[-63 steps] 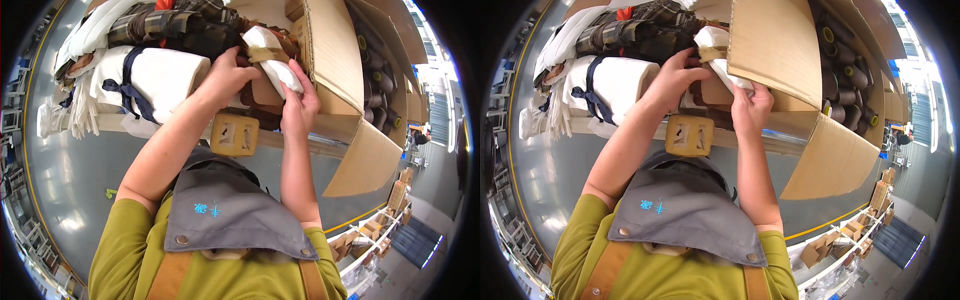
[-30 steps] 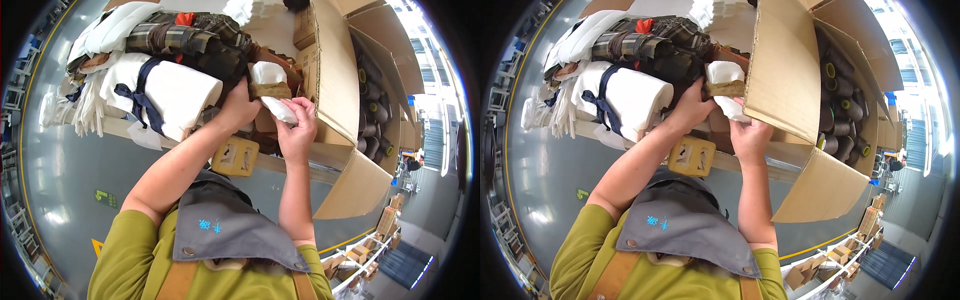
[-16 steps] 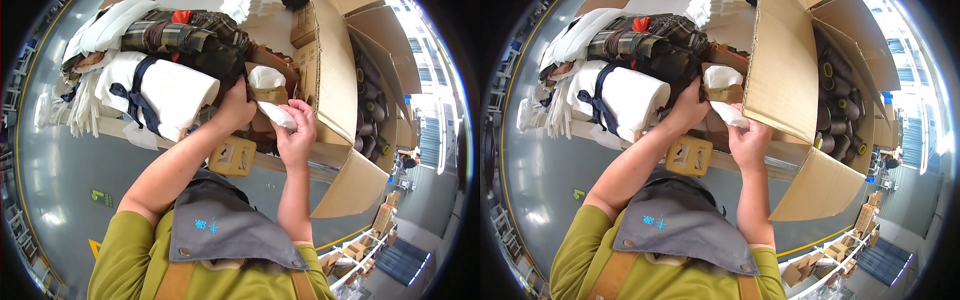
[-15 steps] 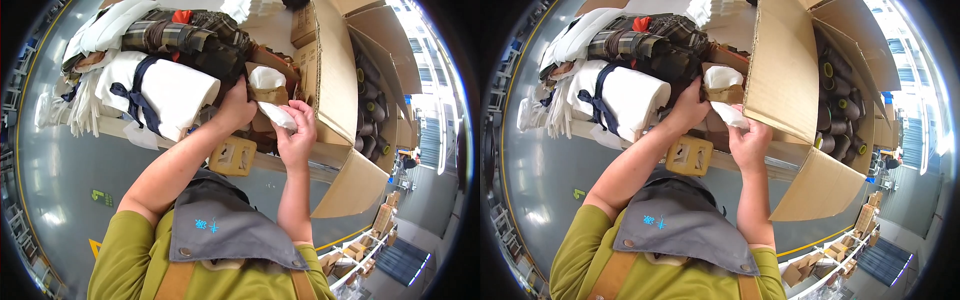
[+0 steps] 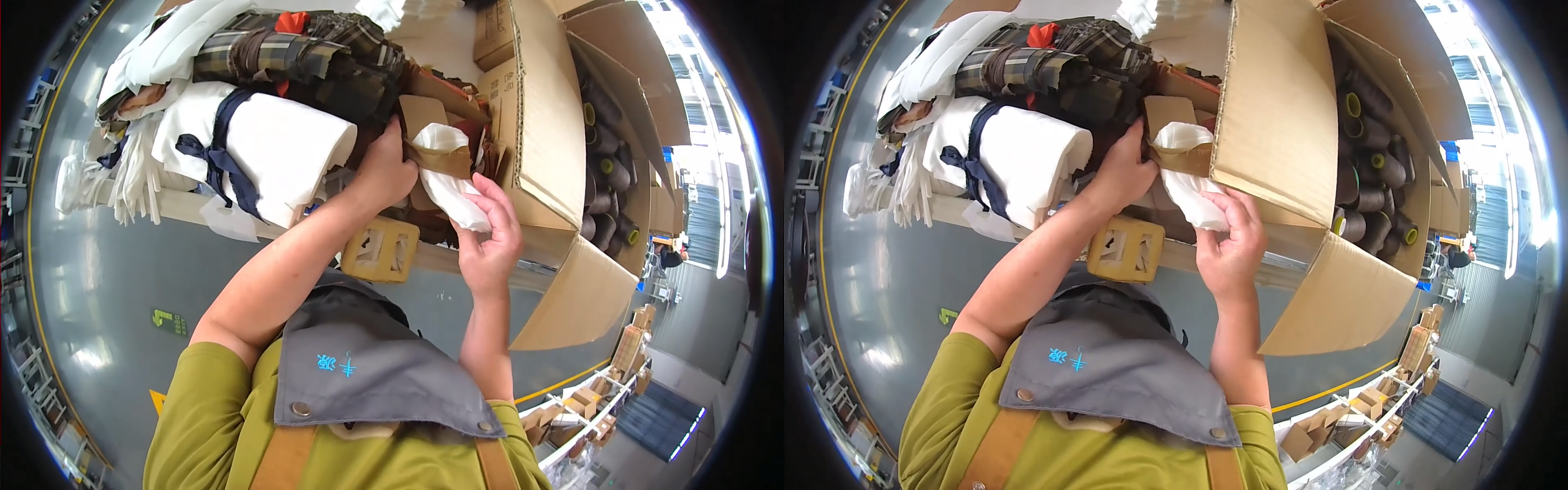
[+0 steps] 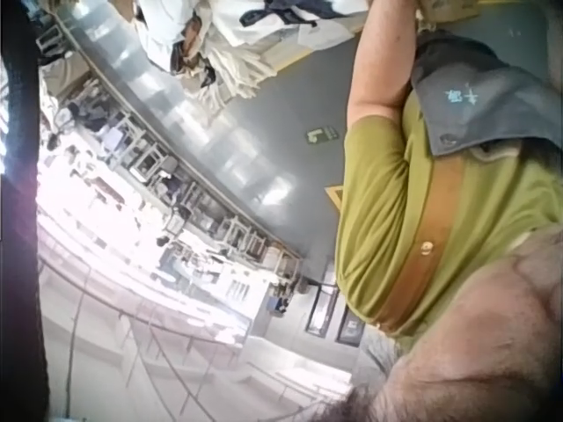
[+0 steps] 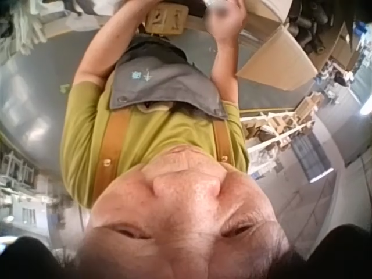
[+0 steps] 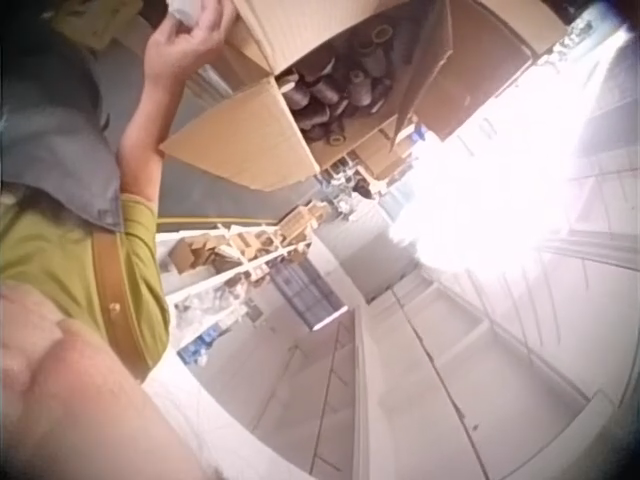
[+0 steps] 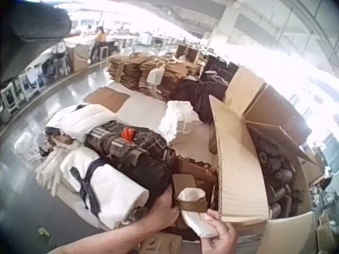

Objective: Picking up white leather tags from a storage shelf and organizing them into bundles on a work table.

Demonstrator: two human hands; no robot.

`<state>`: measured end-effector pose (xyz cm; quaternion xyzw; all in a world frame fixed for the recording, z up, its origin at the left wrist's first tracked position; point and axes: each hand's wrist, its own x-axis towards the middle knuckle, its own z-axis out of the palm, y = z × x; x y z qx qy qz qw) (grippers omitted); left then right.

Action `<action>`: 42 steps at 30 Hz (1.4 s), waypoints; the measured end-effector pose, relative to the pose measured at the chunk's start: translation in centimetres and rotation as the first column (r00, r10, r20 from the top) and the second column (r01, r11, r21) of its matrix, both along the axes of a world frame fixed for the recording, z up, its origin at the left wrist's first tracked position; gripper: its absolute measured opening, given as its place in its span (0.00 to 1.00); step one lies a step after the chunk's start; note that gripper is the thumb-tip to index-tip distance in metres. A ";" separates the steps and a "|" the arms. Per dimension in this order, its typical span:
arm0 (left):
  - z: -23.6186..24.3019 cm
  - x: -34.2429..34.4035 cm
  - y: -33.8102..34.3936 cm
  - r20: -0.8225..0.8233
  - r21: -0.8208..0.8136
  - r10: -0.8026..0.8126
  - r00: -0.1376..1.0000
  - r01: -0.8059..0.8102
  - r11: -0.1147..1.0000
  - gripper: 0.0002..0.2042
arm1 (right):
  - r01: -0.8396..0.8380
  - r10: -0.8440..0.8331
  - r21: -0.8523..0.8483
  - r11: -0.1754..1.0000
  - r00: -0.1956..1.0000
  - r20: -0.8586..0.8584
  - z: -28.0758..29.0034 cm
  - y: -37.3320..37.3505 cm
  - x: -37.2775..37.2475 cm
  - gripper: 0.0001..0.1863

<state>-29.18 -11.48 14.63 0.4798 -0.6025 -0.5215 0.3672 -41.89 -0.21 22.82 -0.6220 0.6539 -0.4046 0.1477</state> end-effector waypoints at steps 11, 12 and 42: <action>1.6 0.6 -0.2 -0.096 0.058 -0.071 0.993 0.077 0.995 0.28 | 0.079 -0.069 0.000 0.997 0.868 0.491 0.7 8.5 1.4 0.17; 1.8 0.6 -0.2 -0.063 0.048 -0.076 0.995 0.079 0.996 0.27 | 0.100 -0.062 -0.021 0.995 0.750 0.658 0.5 9.3 1.2 0.18; 13.6 21.5 6.9 -0.754 0.190 0.201 0.625 -0.086 0.978 0.32 | -0.161 0.105 0.095 0.982 0.896 0.430 4.5 -1.1 4.1 0.17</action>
